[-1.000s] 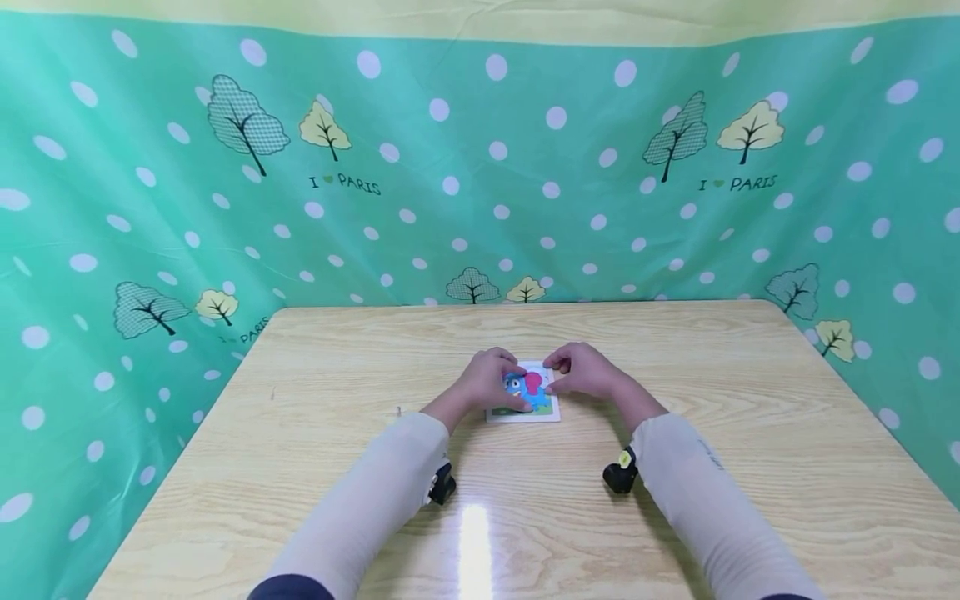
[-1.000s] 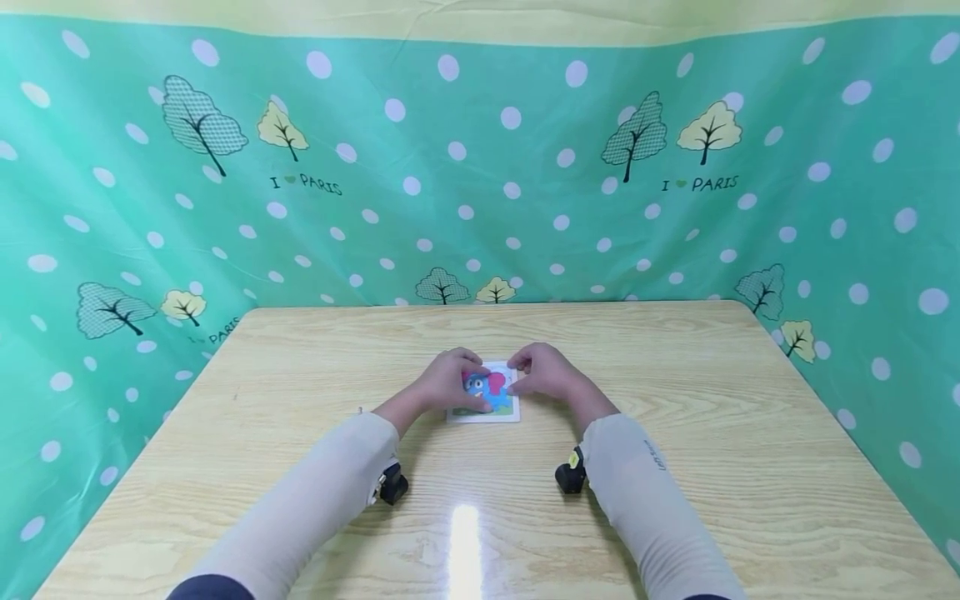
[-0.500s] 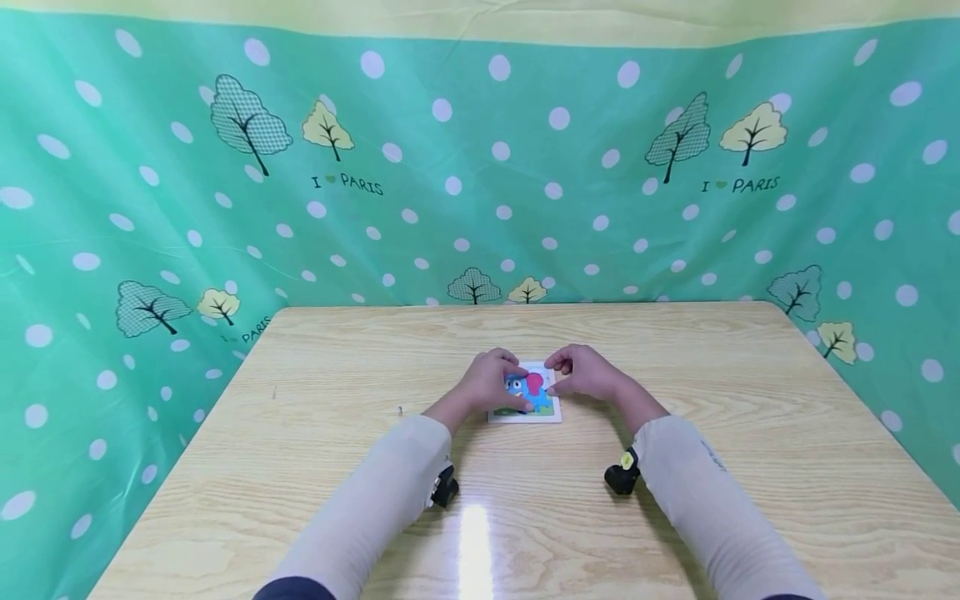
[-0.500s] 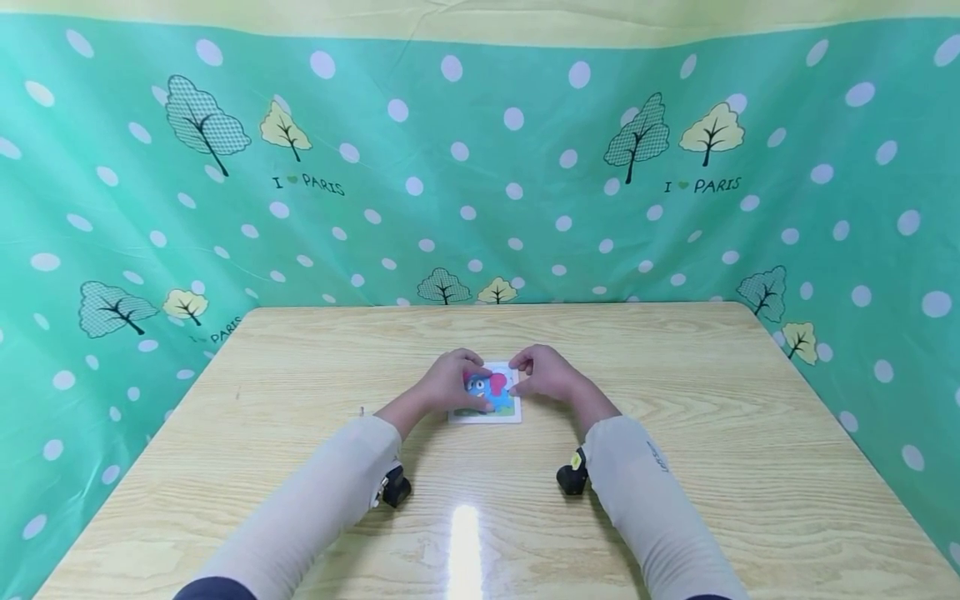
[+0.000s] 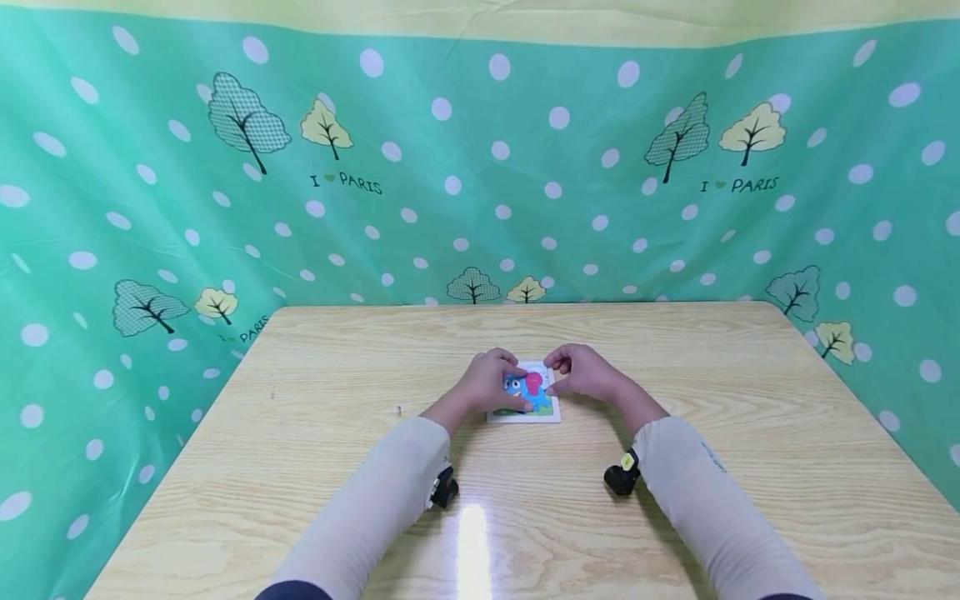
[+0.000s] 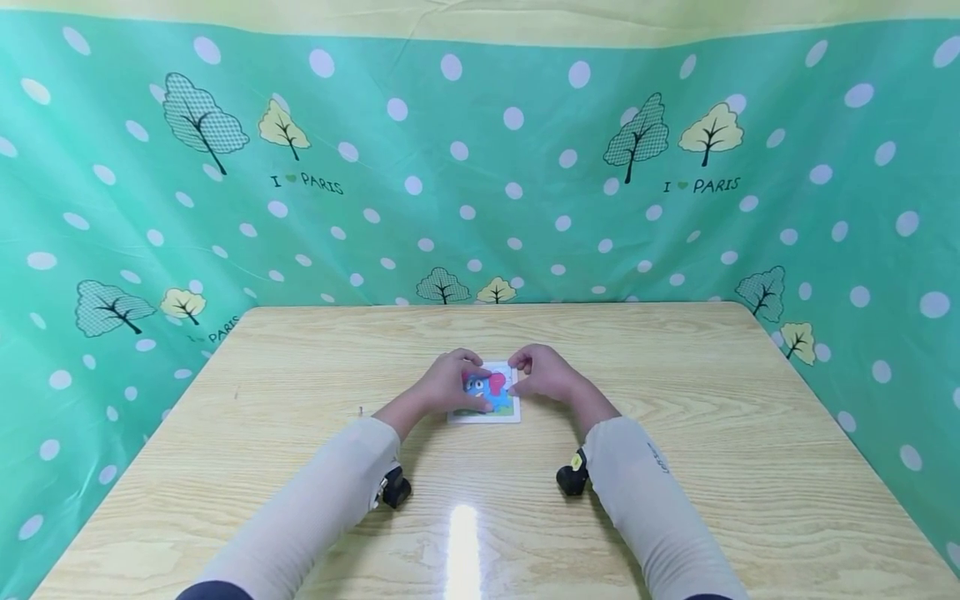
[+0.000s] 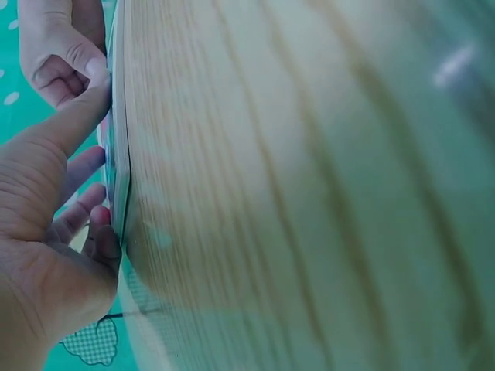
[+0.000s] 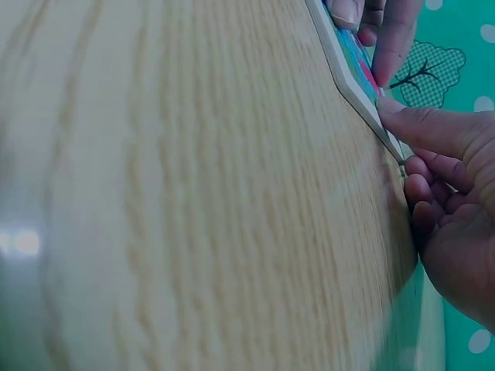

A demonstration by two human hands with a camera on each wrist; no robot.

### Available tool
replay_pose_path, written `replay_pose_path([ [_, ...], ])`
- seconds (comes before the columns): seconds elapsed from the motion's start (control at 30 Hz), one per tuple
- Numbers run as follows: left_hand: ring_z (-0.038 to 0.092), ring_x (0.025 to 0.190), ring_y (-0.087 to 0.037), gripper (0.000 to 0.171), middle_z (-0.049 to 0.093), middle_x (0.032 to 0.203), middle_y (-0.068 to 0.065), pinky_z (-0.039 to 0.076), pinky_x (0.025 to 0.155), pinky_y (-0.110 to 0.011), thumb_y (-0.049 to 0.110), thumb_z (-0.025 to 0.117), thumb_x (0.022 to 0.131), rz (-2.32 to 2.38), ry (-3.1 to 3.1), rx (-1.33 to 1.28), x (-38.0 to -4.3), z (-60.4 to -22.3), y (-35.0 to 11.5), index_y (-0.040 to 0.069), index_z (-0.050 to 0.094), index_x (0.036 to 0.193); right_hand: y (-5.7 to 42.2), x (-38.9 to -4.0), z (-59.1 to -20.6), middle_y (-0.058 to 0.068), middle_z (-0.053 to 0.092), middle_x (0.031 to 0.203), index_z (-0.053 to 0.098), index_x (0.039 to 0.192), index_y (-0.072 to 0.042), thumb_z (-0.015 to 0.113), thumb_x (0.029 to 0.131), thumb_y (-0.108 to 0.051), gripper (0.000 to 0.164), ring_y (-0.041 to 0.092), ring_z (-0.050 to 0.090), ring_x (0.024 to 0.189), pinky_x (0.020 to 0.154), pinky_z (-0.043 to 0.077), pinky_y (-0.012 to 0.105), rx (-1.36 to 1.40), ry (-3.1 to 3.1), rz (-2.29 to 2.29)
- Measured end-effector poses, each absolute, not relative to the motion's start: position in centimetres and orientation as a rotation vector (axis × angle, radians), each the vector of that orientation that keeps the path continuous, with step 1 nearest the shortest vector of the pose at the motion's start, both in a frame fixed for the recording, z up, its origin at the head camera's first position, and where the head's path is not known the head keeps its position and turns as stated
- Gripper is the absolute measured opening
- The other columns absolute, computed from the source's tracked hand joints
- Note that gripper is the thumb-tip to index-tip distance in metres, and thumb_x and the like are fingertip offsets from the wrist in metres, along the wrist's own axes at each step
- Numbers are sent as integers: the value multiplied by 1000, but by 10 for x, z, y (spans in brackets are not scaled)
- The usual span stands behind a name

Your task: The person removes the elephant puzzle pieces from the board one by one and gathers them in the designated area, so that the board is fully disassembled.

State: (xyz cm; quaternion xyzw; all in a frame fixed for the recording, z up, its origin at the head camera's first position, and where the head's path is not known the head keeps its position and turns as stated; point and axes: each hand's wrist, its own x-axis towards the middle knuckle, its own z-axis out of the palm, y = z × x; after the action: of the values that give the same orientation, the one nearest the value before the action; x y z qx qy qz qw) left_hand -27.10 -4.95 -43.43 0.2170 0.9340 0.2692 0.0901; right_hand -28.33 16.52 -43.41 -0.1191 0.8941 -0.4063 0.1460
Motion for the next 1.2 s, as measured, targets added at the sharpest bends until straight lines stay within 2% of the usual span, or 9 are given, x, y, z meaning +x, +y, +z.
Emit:
replay_pose_path([
  [0.23,44,119,-22,58,53,130,-1,39,102,-33,41,86,73,818,2775,625,-270,-433,-49,16,70,123,165,-283,-434,9,58,106,60,117,-1,81,79,-7,44,24,50,97,85,46,34,-334,2572,-1194],
  [0.43,45,119,-22,59,53,128,-1,39,102,-34,42,87,71,834,2777,619,-270,-433,-49,16,71,122,164,-283,-434,9,59,105,58,117,-2,81,78,-3,45,23,51,92,79,47,31,-340,2545,-1253],
  [0.67,45,120,-24,59,54,128,-1,39,103,-35,42,87,71,831,2781,636,-271,-434,-50,15,71,121,162,-284,-432,11,60,101,53,133,-1,79,76,4,62,22,53,84,72,48,28,-393,2457,-1336],
  [0.83,45,121,-24,59,54,129,-2,39,103,-35,42,87,71,831,2780,637,-272,-434,-50,15,71,121,162,-284,-434,8,61,99,61,128,-2,76,84,-5,47,20,53,85,72,47,27,-401,2511,-1287],
  [0.97,45,121,-24,60,54,129,-2,39,103,-35,43,87,71,831,2783,626,-272,-435,-50,15,71,121,162,-284,-436,6,62,97,64,125,-3,71,88,-6,37,20,54,85,72,48,27,-405,2547,-1281],
  [1.2,46,121,-23,60,54,129,-1,39,103,-35,43,87,71,846,2774,627,-271,-434,-50,15,71,121,167,-281,-435,7,63,100,64,125,-5,71,89,-6,37,21,56,89,79,49,31,-356,2560,-1342],
])
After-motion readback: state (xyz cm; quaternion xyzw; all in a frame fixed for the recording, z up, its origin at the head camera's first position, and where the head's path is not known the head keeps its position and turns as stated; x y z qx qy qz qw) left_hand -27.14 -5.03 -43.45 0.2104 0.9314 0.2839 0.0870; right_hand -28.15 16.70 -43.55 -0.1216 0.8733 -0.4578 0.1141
